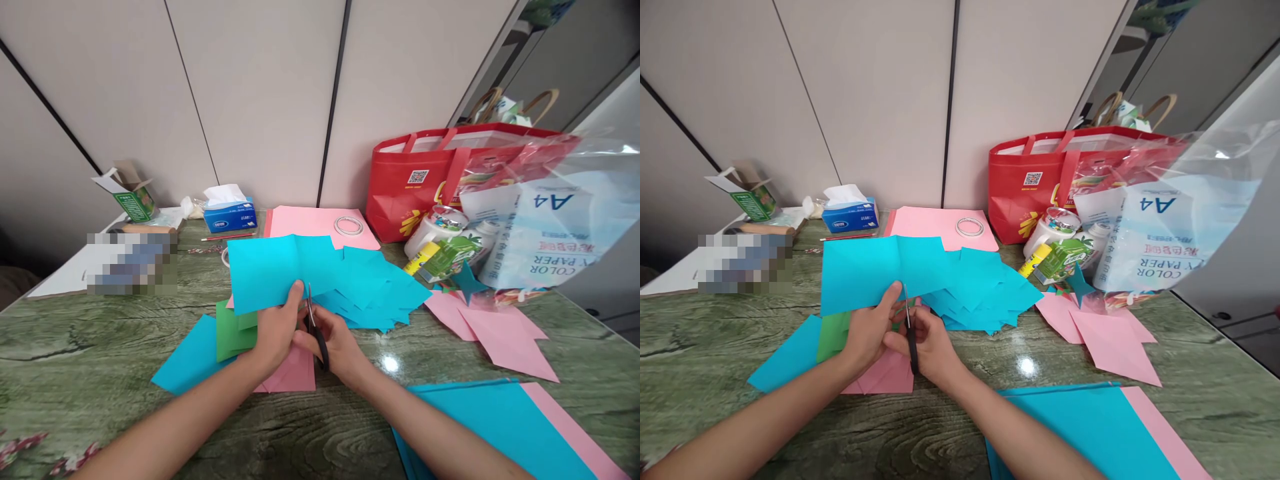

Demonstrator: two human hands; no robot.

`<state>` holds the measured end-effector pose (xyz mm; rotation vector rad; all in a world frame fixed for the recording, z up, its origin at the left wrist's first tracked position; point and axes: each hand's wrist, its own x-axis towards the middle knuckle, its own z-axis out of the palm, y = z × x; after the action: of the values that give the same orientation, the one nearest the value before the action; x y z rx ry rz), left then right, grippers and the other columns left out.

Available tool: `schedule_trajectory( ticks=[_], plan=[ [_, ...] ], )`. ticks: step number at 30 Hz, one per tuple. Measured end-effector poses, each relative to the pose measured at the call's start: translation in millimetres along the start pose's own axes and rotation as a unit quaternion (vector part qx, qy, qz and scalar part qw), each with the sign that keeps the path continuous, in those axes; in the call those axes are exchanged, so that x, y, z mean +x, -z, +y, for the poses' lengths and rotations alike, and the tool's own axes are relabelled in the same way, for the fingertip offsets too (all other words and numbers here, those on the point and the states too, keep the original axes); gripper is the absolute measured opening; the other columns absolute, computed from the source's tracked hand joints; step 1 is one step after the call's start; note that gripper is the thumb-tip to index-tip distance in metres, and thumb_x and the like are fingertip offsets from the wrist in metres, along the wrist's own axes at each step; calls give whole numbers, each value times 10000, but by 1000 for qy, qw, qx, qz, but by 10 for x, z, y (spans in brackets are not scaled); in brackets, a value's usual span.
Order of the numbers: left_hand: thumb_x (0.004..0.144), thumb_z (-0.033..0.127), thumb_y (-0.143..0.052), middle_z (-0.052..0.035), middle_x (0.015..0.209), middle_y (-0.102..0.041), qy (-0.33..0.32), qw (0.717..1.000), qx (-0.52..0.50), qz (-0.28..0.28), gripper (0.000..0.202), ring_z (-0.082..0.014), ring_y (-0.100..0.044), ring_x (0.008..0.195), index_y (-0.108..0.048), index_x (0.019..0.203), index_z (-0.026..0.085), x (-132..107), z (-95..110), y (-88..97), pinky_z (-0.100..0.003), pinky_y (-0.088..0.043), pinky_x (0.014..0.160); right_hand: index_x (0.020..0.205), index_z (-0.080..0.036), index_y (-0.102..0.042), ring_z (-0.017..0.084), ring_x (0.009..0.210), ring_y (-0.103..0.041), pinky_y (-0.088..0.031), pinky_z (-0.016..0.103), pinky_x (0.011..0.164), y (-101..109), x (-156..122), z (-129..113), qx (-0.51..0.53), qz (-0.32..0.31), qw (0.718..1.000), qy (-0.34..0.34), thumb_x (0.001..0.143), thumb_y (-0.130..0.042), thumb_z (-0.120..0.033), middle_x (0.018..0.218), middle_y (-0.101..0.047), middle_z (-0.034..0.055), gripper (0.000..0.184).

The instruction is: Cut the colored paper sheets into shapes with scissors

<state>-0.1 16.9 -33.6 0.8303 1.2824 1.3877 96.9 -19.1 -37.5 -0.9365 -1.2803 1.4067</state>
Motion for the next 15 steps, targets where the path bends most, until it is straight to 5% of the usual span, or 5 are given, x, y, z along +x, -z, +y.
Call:
schedule_trajectory(
  ticks=[15],
  plan=[
    [584, 457, -655, -81, 746, -672, -26, 995, 96, 7, 300, -253, -615, 798, -600, 630, 166, -29, 92, -18, -357, -440, 759, 752, -178, -473, 107, 592, -352, -296, 237, 526, -12, -6, -21, -1, -5, 1000, -12, 560, -710, -524, 649, -394, -32, 461]
  ],
)
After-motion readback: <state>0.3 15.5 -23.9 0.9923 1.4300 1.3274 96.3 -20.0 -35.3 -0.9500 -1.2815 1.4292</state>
